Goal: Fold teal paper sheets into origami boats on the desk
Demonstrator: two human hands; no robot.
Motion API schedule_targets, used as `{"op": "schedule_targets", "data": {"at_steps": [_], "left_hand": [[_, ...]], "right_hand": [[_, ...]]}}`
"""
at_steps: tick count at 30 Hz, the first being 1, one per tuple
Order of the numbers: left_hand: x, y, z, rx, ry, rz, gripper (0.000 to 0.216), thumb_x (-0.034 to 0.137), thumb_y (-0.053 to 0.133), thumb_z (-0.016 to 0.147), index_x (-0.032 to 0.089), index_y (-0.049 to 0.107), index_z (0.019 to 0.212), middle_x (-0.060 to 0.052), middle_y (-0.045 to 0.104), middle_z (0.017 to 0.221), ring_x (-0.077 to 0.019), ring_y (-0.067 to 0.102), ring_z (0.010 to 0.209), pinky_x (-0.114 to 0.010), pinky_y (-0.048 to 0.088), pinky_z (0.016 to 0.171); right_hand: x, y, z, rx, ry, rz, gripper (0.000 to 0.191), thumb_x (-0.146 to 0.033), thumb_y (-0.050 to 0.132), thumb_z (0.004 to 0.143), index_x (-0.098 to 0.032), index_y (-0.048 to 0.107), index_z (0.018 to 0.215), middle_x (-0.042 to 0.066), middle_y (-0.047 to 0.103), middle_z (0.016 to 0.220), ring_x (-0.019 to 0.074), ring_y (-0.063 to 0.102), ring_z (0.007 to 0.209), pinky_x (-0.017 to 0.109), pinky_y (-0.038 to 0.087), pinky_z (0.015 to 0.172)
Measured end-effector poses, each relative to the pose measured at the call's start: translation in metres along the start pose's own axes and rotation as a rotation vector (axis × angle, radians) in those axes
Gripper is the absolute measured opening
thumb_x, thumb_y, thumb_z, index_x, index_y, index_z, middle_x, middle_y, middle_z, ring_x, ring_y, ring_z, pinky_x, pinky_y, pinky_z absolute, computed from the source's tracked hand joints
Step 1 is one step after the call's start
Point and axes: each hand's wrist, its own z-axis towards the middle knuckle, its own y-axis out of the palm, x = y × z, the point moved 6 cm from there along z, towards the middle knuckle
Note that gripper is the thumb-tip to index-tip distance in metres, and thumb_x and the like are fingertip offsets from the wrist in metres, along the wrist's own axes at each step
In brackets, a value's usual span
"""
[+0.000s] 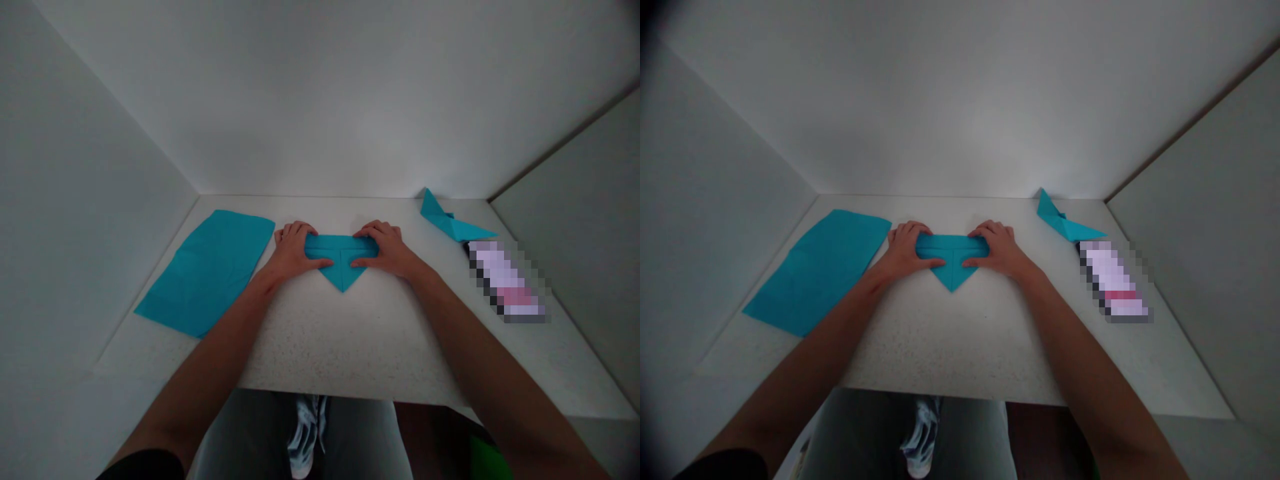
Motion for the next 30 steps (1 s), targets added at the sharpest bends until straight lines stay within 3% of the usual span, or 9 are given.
{"op": "schedule_targets", "data": {"at_steps": [7, 12, 23, 30], "left_hand": [[-0.0007, 0.0015, 0.0010, -0.026, 0.002, -0.040, 0.072, 0.059, 0.093, 0.074, 0.026, 0.060, 0.129, -0.010, 0.066, 0.134, -0.0359, 0.056, 0.129, -0.053, 0.037, 0.112], [-0.0020, -0.0002, -0.0011, 0.029, -0.017, -0.001, 0.080, 0.062, 0.095, 0.071, 0.026, 0.063, 0.135, -0.014, 0.058, 0.144, -0.0400, 0.050, 0.136, -0.057, 0.034, 0.116], [-0.0019, -0.0008, 0.0011, -0.002, -0.050, -0.039, 0.073, 0.060, 0.097, 0.069, 0.025, 0.059, 0.121, -0.010, 0.065, 0.129, -0.0368, 0.056, 0.126, -0.054, 0.036, 0.112], [0.0001, -0.0011, 0.0012, -0.011, -0.028, -0.088, 0.082, 0.053, 0.099, 0.069, 0.027, 0.058, 0.136, -0.013, 0.068, 0.139, -0.0386, 0.057, 0.131, -0.057, 0.034, 0.114]], "right_hand": [[0.0006, -0.0001, -0.0003, -0.003, 0.015, -0.022, 0.085, -0.082, 0.082, 0.077, -0.029, 0.068, 0.142, 0.015, 0.067, 0.132, 0.0432, 0.059, 0.123, 0.063, 0.041, 0.108], [0.0030, 0.0009, -0.0010, 0.024, -0.005, -0.038, 0.077, -0.079, 0.085, 0.076, -0.032, 0.071, 0.135, 0.015, 0.063, 0.136, 0.0436, 0.058, 0.126, 0.065, 0.042, 0.109], [0.0011, -0.0004, 0.0004, 0.015, 0.039, -0.025, 0.074, -0.080, 0.085, 0.075, -0.028, 0.067, 0.125, 0.014, 0.065, 0.129, 0.0418, 0.059, 0.120, 0.059, 0.043, 0.104], [0.0036, 0.0010, -0.0003, 0.026, 0.034, 0.000, 0.083, -0.077, 0.086, 0.074, -0.027, 0.061, 0.135, 0.014, 0.069, 0.122, 0.0392, 0.063, 0.110, 0.055, 0.044, 0.100]]}}
